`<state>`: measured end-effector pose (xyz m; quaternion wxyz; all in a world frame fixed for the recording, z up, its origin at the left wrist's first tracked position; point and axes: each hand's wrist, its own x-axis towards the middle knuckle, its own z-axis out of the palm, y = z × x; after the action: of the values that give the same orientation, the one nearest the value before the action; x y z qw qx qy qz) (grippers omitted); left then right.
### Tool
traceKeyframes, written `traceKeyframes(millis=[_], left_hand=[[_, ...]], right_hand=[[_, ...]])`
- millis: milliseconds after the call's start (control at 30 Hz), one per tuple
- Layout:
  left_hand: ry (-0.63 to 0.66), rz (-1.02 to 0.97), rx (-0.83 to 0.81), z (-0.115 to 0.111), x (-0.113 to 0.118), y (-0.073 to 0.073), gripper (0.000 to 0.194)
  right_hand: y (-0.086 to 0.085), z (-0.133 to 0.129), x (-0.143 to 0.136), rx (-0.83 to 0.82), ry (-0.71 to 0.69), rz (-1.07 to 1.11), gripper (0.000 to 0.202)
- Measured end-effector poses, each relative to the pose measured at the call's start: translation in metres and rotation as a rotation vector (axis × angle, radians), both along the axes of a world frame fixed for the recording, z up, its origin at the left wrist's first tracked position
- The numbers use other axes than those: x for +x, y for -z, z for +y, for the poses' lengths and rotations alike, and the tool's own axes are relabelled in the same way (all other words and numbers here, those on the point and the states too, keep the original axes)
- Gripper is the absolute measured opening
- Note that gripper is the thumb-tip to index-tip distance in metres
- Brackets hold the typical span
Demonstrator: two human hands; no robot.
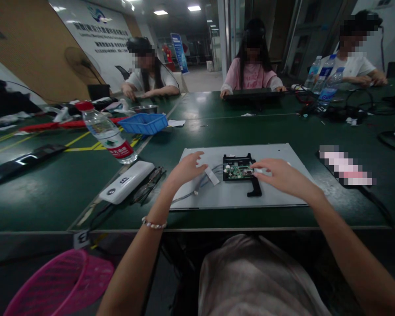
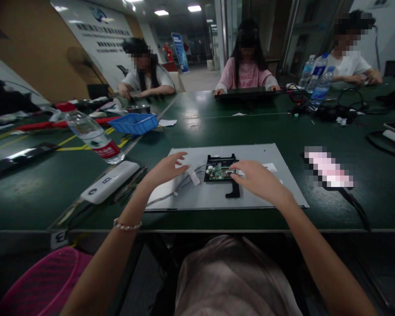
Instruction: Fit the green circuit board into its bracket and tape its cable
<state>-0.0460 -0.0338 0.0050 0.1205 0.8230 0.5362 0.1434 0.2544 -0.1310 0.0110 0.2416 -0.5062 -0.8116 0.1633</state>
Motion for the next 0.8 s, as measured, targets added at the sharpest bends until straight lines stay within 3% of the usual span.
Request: traceKeyframes(millis=[100, 233, 433, 667, 733, 800], left_hand=[[0.03, 0.037, -0.067, 0.008, 0.003, 0.001, 0.047], [0.07, 0.085, -0.061, 0.014, 0.006, -0.001, 0.031], [0.013, 0.132, 0.08, 0.034, -0.003, -0.01, 0.036], [-0.067, 0.32, 0.059, 0.062, -0.002, 0.001, 0.032], [-0.001, 0.305, 0.12, 0.058, 0.009, 0.002, 0.034], [0.154, 0.271, 0.198, 0.052, 0.026, 0.001, 0.035]], right_hand=[[0.001, 0.035, 0.025, -0.111, 0.049, -0.074, 0.023], [0.012, 0.06, 0.035, -0.245, 0.091, -0.078, 0.025], [0.03, 0.065, 0.029, -0.324, 0.052, -0.045, 0.025], [0.033, 0.065, 0.037, -0.331, 0.087, 0.007, 0.015], [0.034, 0.065, 0.046, -0.327, 0.142, 0.011, 0.016], [0.036, 0.066, 0.056, -0.323, 0.191, -0.003, 0.016]])
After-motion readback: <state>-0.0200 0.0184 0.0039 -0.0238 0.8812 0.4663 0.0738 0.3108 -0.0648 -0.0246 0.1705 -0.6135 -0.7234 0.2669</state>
